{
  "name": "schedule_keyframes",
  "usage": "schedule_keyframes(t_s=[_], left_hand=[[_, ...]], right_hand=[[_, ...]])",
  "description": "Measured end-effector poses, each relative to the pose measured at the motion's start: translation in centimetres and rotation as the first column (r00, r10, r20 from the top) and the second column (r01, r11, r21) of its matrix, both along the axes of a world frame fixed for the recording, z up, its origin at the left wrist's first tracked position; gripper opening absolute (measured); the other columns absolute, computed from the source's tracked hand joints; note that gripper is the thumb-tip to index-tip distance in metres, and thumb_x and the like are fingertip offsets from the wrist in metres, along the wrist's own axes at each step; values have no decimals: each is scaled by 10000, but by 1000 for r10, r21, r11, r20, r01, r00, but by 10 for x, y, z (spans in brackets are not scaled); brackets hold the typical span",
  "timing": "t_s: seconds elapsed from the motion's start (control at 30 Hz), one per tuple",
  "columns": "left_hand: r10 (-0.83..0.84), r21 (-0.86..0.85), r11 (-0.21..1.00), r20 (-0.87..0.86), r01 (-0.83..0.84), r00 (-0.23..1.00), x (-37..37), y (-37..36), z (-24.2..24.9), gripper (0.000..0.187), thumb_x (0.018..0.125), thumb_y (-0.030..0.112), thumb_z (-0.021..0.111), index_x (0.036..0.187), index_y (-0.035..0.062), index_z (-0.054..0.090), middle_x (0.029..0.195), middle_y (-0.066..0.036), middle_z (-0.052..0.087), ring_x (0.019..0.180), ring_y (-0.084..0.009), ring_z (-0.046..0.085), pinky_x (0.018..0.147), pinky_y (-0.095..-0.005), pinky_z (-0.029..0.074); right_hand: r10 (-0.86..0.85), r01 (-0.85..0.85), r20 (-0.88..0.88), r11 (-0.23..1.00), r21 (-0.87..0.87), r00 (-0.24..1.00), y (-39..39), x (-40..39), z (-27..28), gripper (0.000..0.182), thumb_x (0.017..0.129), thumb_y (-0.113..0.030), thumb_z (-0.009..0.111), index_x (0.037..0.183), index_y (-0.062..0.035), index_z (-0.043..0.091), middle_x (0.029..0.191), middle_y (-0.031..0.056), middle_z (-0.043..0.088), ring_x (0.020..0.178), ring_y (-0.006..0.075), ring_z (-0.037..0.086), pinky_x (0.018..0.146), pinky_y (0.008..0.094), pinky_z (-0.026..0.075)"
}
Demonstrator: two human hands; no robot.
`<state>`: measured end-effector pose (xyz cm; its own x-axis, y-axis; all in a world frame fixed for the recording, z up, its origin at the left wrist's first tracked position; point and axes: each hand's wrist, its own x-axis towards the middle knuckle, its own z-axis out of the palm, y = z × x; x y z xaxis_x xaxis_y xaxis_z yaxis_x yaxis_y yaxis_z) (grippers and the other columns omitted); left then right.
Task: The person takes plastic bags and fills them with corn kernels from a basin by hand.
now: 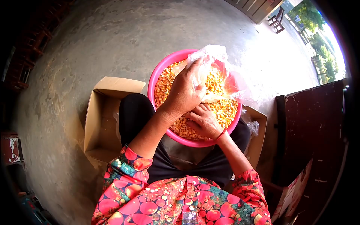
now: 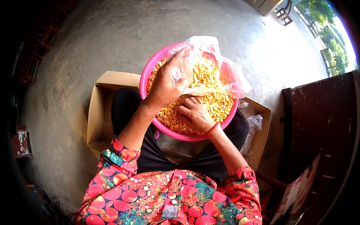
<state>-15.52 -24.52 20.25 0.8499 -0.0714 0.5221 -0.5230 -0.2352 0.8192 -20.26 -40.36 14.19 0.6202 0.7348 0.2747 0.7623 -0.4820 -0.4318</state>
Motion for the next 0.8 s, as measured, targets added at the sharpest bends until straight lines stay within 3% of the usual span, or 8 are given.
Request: schedule_keyframes(t_s=[0.07, 0.23, 0.3, 0.37, 0.43, 0.67, 0.8], left_hand=[[-4, -4, 1000, 0, 4, 1000, 0, 0, 0, 600, 690, -82, 474, 1285, -20, 428, 1267, -195, 516, 1213, -306, 470, 1033, -352, 348], [10, 31, 999, 12, -10, 1000, 1, 0, -2, 600, 688, -80, 478, 1283, -17, 434, 1273, -189, 513, 1221, -304, 464, 1034, -350, 349], [2, 30, 1000, 5, -2, 1000, 0, 0, -2, 602, 686, -80, 480, 1283, -14, 435, 1275, -187, 512, 1222, -303, 463, 1035, -351, 349], [-4, 30, 1000, -3, 4, 1000, 0, 0, -2, 605, 685, -80, 482, 1284, -12, 436, 1278, -184, 511, 1223, -302, 462, 1035, -351, 349], [-19, 18, 1000, 6, 19, 1000, 0, 0, -1, 605, 685, -80, 484, 1284, -8, 437, 1280, -180, 510, 1224, -301, 462, 1035, -353, 350], [-14, 4, 1000, 9, 14, 1000, -1, -1, 0, 611, 685, -80, 482, 1289, -6, 431, 1275, -180, 513, 1224, -301, 462, 1037, -351, 348], [-20, 8, 1000, -10, 20, 1000, -1, 0, 3, 611, 687, -78, 481, 1292, -8, 427, 1271, -193, 511, 1221, -303, 464, 1037, -353, 348]], right_hand=[[-18, 18, 12, 999, 37, 1000, -1, 3, -2, 136, 779, -189, 643, 876, -104, 599, 898, 76, 548, 910, 272, 537, 820, 399, 424], [-75, 75, 0, 997, -17, 997, -12, 11, -17, 122, 759, -124, 649, 852, -59, 602, 844, 96, 585, 815, 285, 579, 721, 374, 463], [-140, 137, 51, 989, 53, 989, -11, 12, -16, 154, 788, -166, 639, 749, -62, 532, 750, 103, 522, 720, 284, 567, 629, 370, 471], [-163, 160, 30, 983, 84, 986, -9, 12, -12, 167, 796, -146, 633, 735, -42, 517, 735, 124, 515, 686, 304, 562, 593, 379, 465], [-218, 225, -69, 966, 124, 974, -8, 13, -9, 160, 809, -131, 624, 737, -30, 525, 709, 130, 523, 665, 312, 562, 590, 388, 454], [-245, 277, -149, 923, 267, 958, -7, 13, -2, 111, 825, -104, 616, 775, -8, 588, 666, 141, 554, 623, 288, 562, 575, 363, 443], [-184, 344, -467, 895, 283, 865, -10, 9, 18, 158, 869, -117, 591, 778, 11, 575, 617, 88, 501, 574, 180, 503, 549, 317, 412]])
